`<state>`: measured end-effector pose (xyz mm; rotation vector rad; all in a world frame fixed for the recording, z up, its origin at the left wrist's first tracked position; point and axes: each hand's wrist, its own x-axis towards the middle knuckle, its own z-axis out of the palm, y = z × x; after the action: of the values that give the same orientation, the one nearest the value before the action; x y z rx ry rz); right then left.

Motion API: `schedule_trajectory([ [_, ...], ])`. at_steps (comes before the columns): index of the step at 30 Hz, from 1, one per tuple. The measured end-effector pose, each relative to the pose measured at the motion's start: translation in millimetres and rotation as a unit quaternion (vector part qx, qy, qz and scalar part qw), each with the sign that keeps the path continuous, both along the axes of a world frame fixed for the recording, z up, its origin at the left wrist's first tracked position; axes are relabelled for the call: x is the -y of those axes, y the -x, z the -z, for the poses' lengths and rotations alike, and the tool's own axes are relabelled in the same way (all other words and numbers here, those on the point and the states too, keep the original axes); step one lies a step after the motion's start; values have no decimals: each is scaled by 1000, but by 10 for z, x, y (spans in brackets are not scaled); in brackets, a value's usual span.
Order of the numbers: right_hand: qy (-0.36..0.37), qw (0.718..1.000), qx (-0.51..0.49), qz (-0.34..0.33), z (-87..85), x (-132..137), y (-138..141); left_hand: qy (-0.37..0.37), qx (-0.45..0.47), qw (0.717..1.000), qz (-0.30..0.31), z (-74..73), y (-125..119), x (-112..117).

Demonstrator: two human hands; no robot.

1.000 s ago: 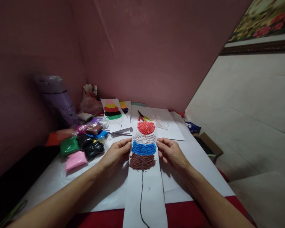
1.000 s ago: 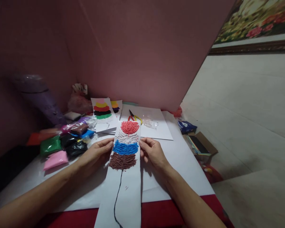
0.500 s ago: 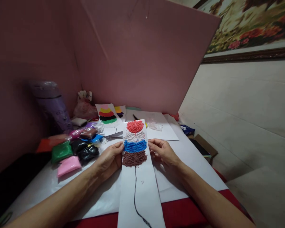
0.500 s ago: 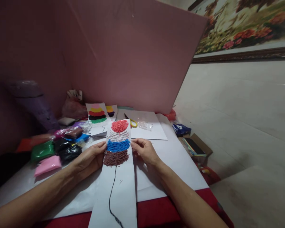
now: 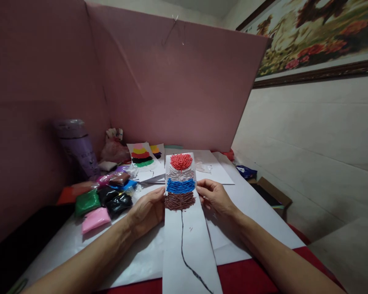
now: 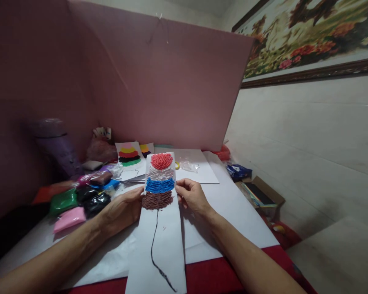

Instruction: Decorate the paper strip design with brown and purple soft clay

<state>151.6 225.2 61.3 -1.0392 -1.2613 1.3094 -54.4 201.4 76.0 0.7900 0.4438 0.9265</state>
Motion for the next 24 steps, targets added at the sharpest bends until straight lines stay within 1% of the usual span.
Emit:
schedule_trajectory([
  [6,-21,999,-12,22,7,-28,-16,12,-43,999,-10,40,44,2],
  [12,-24,999,-11,32,-1,-24,-35,8,-40,999,6,94,26,41],
  [20,-25,999,-17,19,-56,16,16,-7,-42,999,5,84,7,73],
  [24,-34,999,-21,20,-47,28,39,-3,-43,999,-18,51,28,66],
])
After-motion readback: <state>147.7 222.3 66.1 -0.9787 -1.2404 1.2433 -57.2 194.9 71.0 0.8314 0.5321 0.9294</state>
